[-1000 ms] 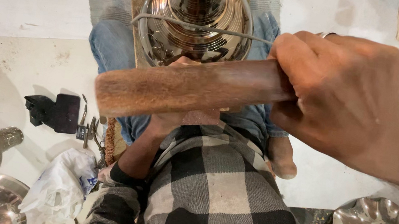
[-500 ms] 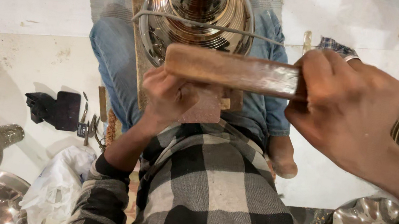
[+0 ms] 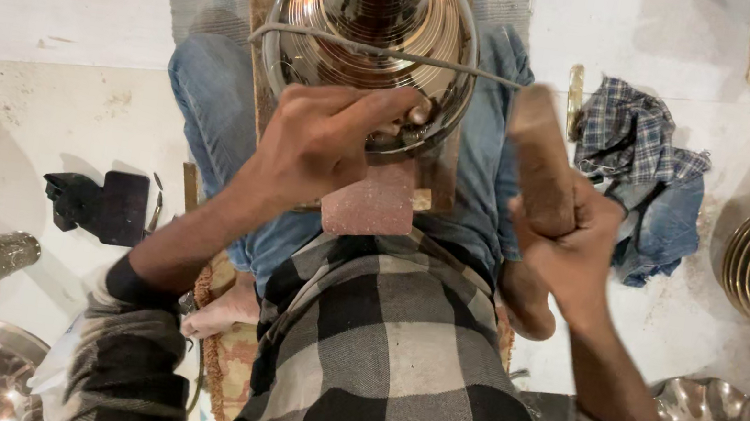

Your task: The person sits on the floor of a metalware workshop polishing a large brass lamp/vessel. They first work the brass surface with a small hand tool, then wrap a cord around the vessel and rub it repeatedly with a wooden burnishing block, steadying the vessel with the other hand.

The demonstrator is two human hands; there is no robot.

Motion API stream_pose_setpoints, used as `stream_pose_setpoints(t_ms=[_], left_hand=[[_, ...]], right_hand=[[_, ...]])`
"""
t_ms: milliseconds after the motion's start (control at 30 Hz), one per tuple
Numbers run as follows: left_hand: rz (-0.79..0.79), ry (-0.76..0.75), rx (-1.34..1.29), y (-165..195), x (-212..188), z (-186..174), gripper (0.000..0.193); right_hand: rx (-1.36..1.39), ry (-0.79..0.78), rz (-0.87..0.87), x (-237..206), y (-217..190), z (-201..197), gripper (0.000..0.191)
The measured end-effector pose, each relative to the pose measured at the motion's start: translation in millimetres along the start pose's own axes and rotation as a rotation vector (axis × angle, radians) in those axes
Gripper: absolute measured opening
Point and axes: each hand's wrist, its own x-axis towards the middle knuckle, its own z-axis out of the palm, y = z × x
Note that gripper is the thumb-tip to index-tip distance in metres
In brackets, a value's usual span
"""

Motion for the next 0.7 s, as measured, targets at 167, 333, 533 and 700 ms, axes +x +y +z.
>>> stream_pose_setpoints(t_ms=[167,333,533,700], left_hand=[[0.031,-0.409,0.209,-5,26,-20,0.048],[0.107,-0.687,0.202,-4,62,-24,0.055],[0.141,-0.961,0.198,0,94,-23,0.047],[0.234,-0.987,0.203,5,99,-23,0.052]], right_hand=[[0.455,0.021,0.329,-28,32,54,0.01],[0.341,0.149,0.187,-36,24,80,0.014],[0.289,0.204,0.17,-34,13,80,0.012],[0.533,0.43,0.028,-37,11,92,0.027]])
